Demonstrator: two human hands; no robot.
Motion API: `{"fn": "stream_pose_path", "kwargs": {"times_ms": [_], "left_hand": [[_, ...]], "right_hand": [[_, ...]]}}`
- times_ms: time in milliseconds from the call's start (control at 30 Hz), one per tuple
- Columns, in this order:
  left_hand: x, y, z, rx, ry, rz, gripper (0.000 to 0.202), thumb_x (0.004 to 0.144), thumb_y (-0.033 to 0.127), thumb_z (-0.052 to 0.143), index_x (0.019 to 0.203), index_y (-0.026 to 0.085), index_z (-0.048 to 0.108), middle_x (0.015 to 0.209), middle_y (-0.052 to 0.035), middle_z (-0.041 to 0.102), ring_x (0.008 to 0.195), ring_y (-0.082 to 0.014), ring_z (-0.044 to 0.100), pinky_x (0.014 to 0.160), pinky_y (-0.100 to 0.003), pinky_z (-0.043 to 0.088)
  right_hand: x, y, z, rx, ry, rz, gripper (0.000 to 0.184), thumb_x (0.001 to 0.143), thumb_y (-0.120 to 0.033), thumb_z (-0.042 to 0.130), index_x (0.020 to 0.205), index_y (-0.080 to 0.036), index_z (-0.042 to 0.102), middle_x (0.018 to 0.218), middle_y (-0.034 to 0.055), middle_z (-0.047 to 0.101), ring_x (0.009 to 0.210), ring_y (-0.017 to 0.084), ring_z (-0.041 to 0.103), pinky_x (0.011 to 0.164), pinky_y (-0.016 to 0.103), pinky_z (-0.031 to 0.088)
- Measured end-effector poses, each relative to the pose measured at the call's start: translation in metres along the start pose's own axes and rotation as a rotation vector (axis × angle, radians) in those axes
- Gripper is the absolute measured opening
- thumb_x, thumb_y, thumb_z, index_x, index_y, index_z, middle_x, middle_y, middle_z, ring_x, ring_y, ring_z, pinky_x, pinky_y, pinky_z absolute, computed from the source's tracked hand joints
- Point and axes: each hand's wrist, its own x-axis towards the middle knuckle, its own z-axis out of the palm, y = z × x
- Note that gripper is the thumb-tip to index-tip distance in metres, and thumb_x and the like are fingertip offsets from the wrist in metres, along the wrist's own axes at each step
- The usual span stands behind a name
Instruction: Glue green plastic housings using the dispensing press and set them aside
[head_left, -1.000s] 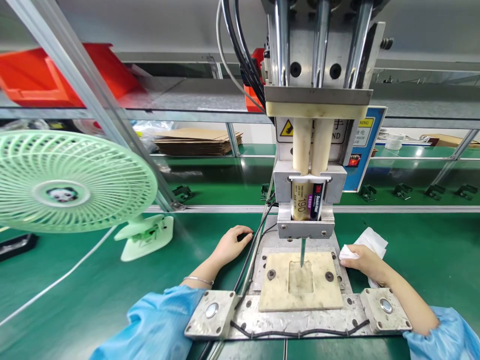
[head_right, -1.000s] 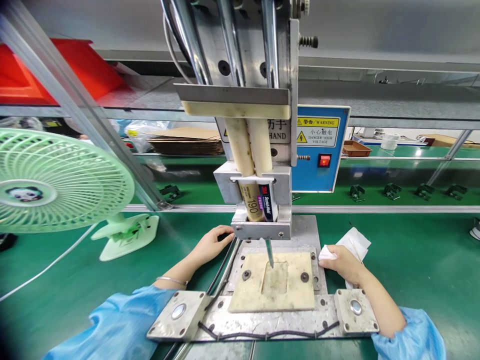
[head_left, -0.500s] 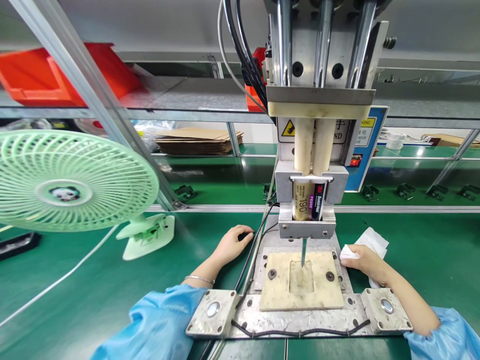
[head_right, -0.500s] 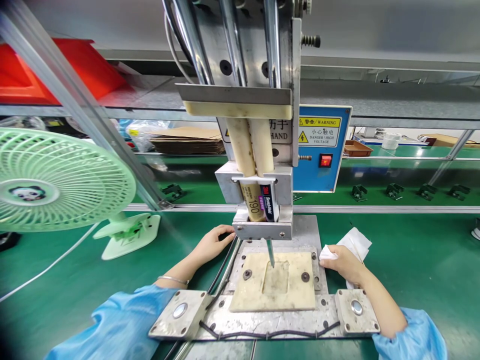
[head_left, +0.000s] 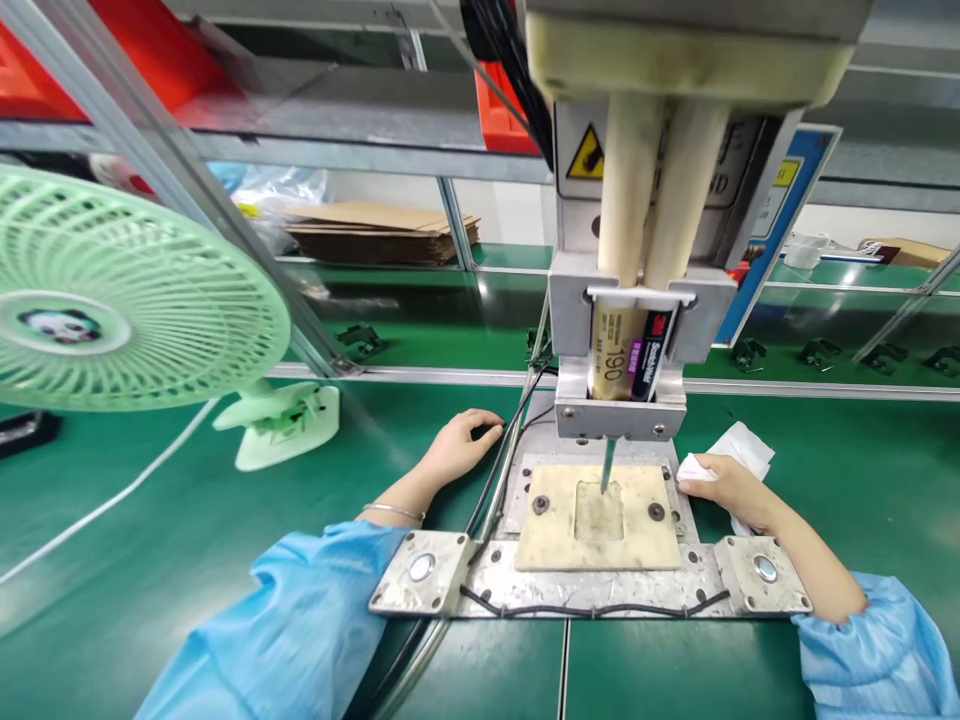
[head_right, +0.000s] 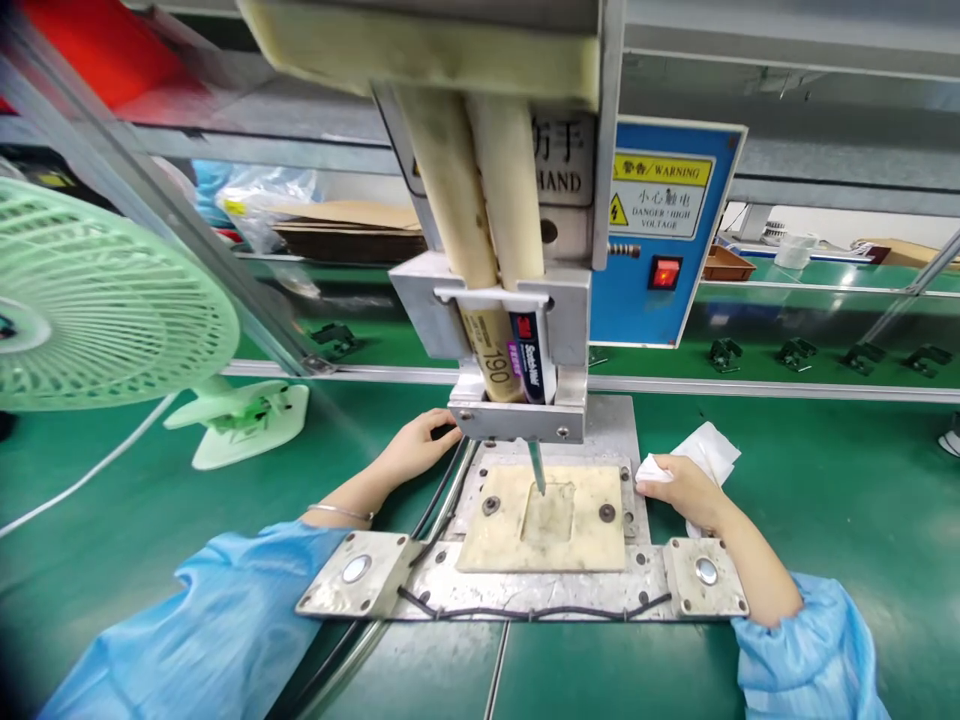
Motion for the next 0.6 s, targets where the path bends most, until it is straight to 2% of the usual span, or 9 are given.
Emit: {"fn": "stream_pose_path", "kwargs": {"times_ms": [167, 600], "left_hand": [[0.0007, -0.0007, 0.0019, -0.012, -0.015, -0.005, 0.041, 0.079, 0.053, 0.052, 0.090, 0.019, 0.071, 0.104, -0.0103, 0.071, 0.103, -0.0287, 0.063, 0.100, -0.042, 0.045], [-0.0009, 0.0042, 0.0005, -0.004, -0.014, 0.005, 0.035, 0.080, 0.047, 0.052, 0.089, 0.019, 0.070, 0.102, -0.0097, 0.070, 0.101, -0.0291, 0.063, 0.098, -0.043, 0.046]], "right_hand": [[-0.0023, -0.0010, -0.0024, -0.034, -0.006, 0.043, 0.037, 0.076, -0.053, 0.067, 0.087, -0.018, 0.066, 0.093, 0.0034, 0.067, 0.094, 0.029, 0.058, 0.083, 0.034, 0.041], [-0.0025, 0.0012, -0.0031, -0.036, -0.013, 0.070, 0.037, 0.077, -0.054, 0.068, 0.090, -0.019, 0.066, 0.095, 0.0023, 0.067, 0.094, 0.028, 0.058, 0.082, 0.032, 0.041]]}}
